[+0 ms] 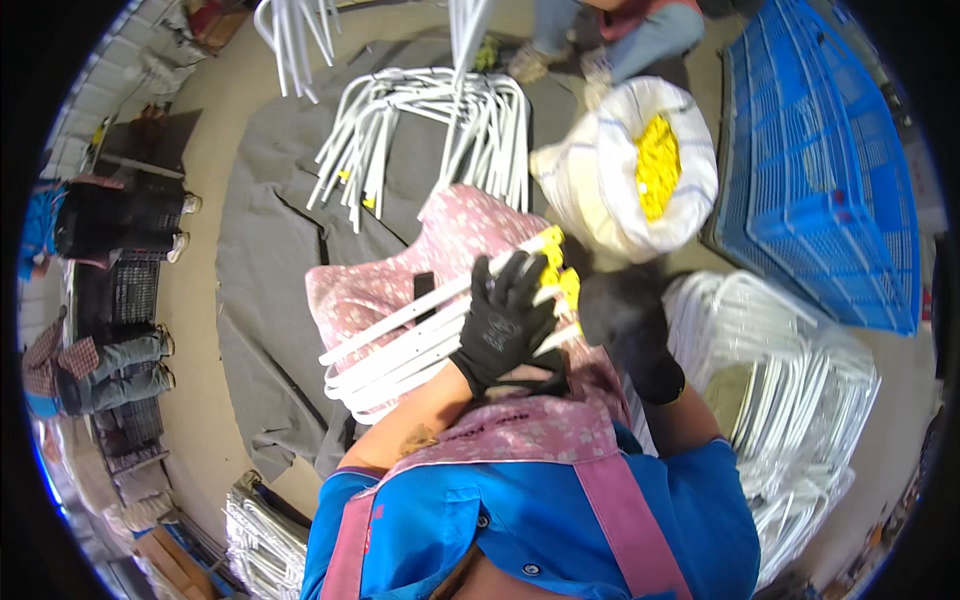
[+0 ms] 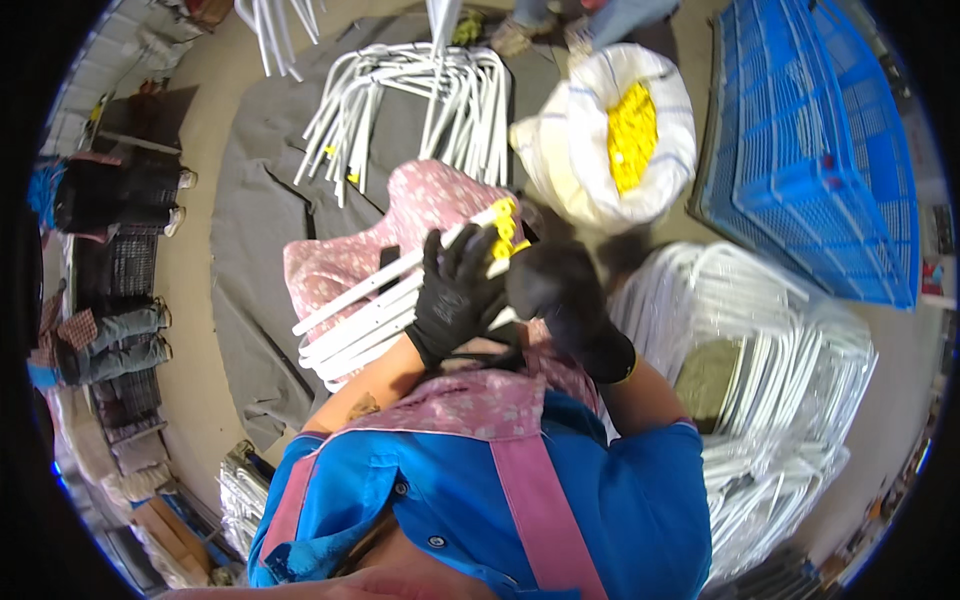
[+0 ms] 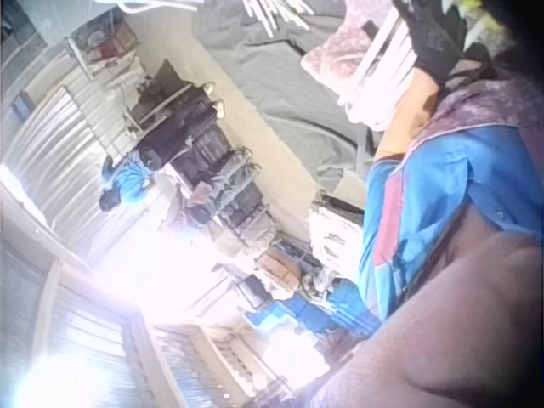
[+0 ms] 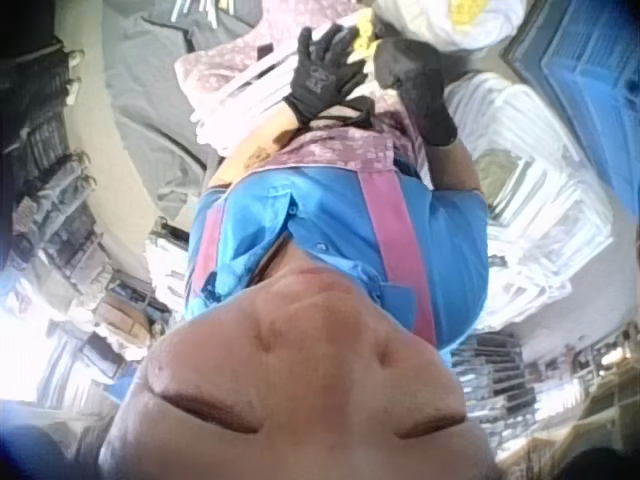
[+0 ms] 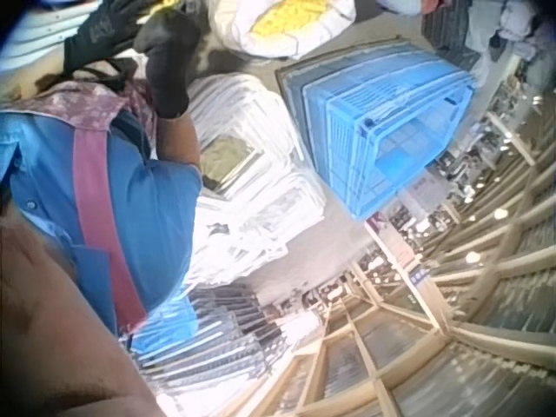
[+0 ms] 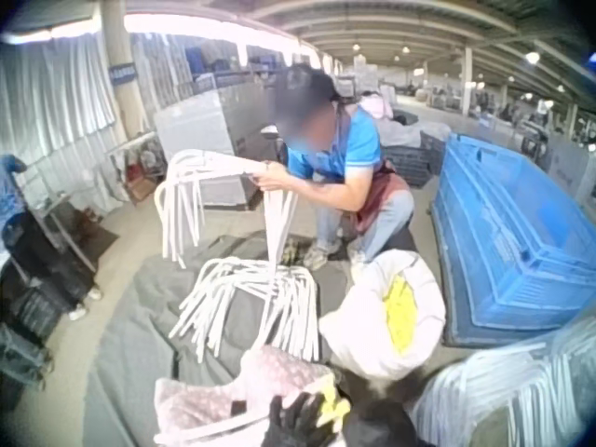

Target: The person sits on the floor and assembles white metal chair frames by inserting yellow plastic caps into the leg ends. They pick up frames, align the legs, and press the caps into place, then stack the completed frames nearby.

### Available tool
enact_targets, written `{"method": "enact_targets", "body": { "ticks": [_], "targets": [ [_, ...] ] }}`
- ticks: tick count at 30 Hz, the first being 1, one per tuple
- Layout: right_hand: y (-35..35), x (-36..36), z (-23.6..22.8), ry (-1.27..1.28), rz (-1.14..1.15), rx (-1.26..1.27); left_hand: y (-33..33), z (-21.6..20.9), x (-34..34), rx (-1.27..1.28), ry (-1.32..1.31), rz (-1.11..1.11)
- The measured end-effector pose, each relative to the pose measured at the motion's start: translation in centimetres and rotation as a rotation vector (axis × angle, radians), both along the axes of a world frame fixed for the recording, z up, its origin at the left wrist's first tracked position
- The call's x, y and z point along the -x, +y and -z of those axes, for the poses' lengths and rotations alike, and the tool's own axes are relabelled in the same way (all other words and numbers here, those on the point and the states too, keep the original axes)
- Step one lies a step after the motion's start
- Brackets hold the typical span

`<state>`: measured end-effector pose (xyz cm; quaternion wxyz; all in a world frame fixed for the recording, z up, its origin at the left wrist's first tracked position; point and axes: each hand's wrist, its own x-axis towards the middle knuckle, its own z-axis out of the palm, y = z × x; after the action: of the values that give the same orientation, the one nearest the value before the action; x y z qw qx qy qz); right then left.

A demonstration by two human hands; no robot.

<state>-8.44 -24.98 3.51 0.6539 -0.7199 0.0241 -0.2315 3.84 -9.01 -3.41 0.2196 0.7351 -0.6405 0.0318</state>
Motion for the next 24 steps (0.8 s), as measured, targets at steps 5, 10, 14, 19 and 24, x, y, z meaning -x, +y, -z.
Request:
{"method": "enact_targets", "body": {
  "ticks": [5, 10, 14, 19, 24],
  "targets": [
    [-0.2, -3.4, -0.2, 0.043, 0.105, 0.068, -0.3, 0.5, 0.0, 0.042, 0.033, -0.02],
    [0.3, 4.1, 1.1, 0.241, 0.334, 0.284, -0.3, 0.6, -0.2, -0.005, 0.012, -0.023],
    [0.2, 6.8, -0.1, 0.138, 0.233, 0.085, -0.4, 0.5, -0.1, -0.007, 0.02, -0.028],
    [1.2, 6.5, -5.2, 0.538, 0.21, 0.546, -0.5, 0.3, -0.2, 0.028, 0.116, -0.021],
    [3.5, 4.5, -7.1, 0.751, -0.105, 1.066, -0.2, 0.3, -0.4, 0.022, 0.131, 0.03]
  ]
}}
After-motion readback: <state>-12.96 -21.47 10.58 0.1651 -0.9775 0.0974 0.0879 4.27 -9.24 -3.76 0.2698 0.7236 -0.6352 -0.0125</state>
